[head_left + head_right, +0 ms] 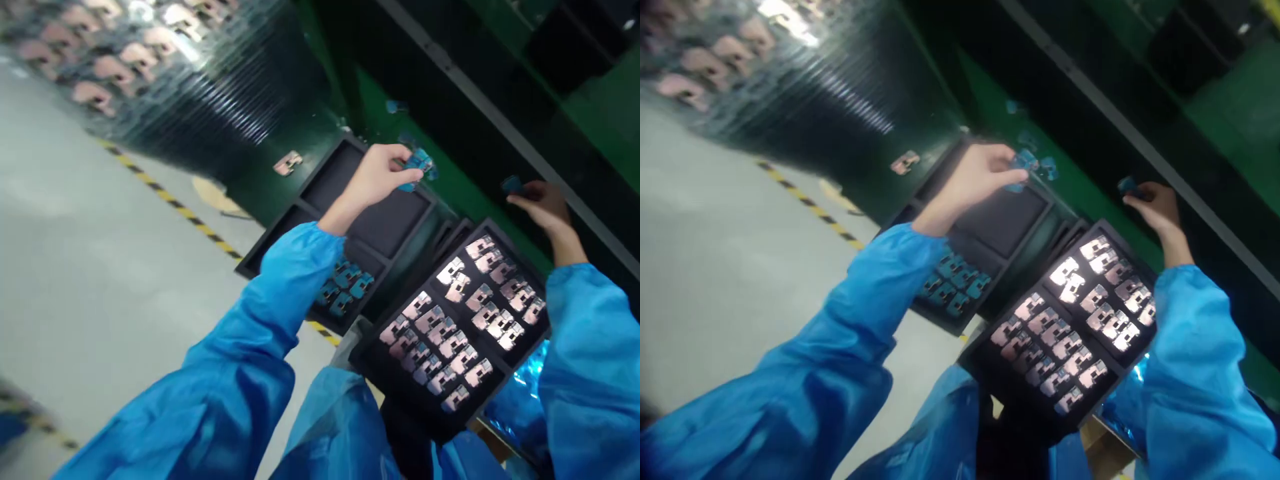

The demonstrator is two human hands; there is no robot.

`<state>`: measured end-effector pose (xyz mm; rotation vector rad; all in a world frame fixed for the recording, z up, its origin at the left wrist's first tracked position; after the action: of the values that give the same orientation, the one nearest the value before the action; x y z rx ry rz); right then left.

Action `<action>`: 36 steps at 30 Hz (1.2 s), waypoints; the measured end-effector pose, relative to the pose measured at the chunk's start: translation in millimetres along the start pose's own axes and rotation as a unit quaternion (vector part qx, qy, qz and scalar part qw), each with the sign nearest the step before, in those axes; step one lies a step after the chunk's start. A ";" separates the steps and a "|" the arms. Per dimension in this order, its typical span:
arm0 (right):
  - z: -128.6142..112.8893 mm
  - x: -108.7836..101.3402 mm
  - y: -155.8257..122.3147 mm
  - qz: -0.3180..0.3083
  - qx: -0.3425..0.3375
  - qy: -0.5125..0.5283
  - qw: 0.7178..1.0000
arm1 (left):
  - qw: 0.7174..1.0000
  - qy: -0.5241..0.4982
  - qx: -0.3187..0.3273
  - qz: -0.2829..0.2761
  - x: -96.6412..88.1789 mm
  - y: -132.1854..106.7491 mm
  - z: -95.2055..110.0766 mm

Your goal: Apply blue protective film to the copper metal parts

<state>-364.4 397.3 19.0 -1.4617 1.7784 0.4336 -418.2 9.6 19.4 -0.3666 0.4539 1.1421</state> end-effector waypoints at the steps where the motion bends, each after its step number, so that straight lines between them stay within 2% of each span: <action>1: -20.9 1.9 -7.0 0.001 -0.025 0.033 0.999 | 0.999 0.013 -0.038 0.009 -23.7 -30.0 -12.3; 2: -45.3 8.5 -15.7 -0.015 -0.060 0.067 0.996 | 0.996 0.033 -0.079 0.011 -43.9 -61.5 -25.9; 4: -100.8 37.1 -39.4 -0.106 -0.149 0.105 0.978 | 0.984 0.081 -0.156 0.003 -71.7 -122.6 -56.1; 6: -154.4 82.7 -69.2 -0.237 -0.233 0.093 0.939 | 0.969 0.123 -0.215 -0.006 -84.8 -172.4 -87.9; 8: -196.6 135.4 -95.8 -0.338 -0.296 0.051 0.892 | 0.955 0.157 -0.251 -0.004 -89.2 -205.3 -116.7; 10: -227.0 187.4 -112.0 -0.386 -0.347 0.007 0.855 | 0.946 0.190 -0.262 0.004 -91.0 -223.1 -138.6; 13: -256.8 254.3 -119.1 -0.392 -0.396 -0.057 0.828 | 0.939 0.227 -0.259 0.013 -96.2 -234.6 -158.3; 16: -276.7 305.3 -120.9 -0.392 -0.421 -0.112 0.811 | 0.935 0.239 -0.261 0.013 -103.8 -241.6 -168.0; 19: -289.0 342.9 -125.8 -0.419 -0.436 -0.160 0.780 | 0.935 0.245 -0.257 0.015 -108.4 -248.4 -170.4; 22: -291.9 366.5 -128.4 -0.453 -0.426 -0.207 0.755 | 0.936 0.237 -0.257 0.039 -108.0 -254.9 -168.3; 24: -291.7 372.9 -128.9 -0.460 -0.423 -0.230 0.746 | 0.938 0.223 -0.261 0.053 -105.3 -258.5 -166.9; 27: -293.8 371.5 -133.4 -0.434 -0.467 -0.244 0.731 | 0.942 0.213 -0.257 0.049 -99.3 -261.8 -164.6; 31: -296.4 364.6 -145.9 -0.399 -0.536 -0.243 0.703 | 0.936 0.251 -0.241 0.050 -96.3 -265.9 -156.5; 36: -295.4 359.3 -151.1 -0.393 -0.528 -0.227 0.717 | 0.932 0.293 -0.213 0.035 -92.4 -269.2 -142.7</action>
<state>-338.8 -89.0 -26.6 -2.3867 0.2718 1.3112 -223.0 -234.5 -41.0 -1.0958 0.7431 1.1898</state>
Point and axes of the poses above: each hand's wrist, its own y-axis towards the middle knuckle, its own x-axis out of the palm, z = x × y, the point moved 5 cm from there along y, towards the middle knuckle, and after that the axes turned 7 degrees about y, right-handed, at the moved point
